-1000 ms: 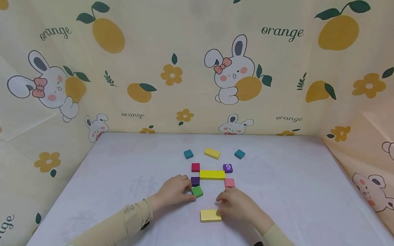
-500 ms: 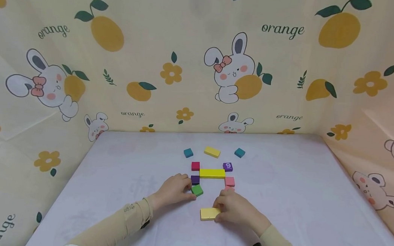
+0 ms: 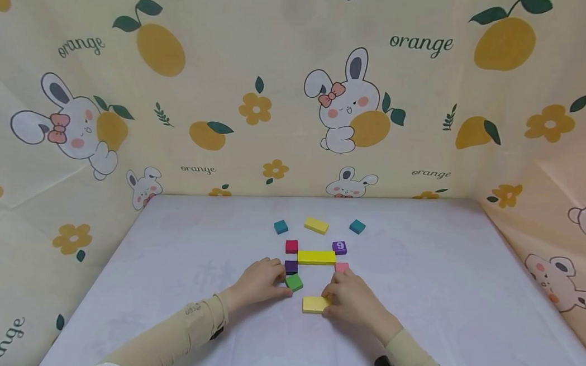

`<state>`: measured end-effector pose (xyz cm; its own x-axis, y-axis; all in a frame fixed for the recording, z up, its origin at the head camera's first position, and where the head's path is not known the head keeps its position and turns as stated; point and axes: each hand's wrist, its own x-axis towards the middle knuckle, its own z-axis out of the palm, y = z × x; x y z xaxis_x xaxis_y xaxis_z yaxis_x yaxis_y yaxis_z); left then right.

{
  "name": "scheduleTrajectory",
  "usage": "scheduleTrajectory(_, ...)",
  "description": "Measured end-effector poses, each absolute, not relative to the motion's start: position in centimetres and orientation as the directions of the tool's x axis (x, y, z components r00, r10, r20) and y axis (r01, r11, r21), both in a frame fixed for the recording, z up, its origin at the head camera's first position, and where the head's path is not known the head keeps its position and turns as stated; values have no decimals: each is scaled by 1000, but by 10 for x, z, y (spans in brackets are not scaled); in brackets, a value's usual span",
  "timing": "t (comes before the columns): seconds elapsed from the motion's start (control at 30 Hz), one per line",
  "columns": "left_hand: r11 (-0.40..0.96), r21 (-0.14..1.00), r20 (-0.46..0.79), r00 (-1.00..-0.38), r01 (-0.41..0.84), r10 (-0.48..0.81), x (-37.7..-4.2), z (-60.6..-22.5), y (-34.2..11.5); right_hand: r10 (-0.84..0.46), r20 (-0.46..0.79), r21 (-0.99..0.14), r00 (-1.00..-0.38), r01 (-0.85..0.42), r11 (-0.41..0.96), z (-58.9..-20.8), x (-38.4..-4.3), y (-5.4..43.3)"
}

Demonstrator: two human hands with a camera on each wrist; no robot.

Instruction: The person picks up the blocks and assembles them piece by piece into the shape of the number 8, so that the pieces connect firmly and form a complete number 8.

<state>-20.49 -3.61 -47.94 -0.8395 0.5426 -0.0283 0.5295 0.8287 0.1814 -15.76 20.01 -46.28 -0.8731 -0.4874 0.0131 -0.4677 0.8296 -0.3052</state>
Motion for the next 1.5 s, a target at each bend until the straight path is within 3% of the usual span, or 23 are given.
scheduleTrajectory(0.33, 827, 175, -20, -838, 534, 546, -204, -479, -35, -424, 23, -271, -906, -413, 869, -465, -165, 199)
scheduleTrajectory(1.5, 833, 166, -28, -842, 527, 539, -204, -481, -36, -420, 41, -281, -907, -414, 866, -468, -170, 199)
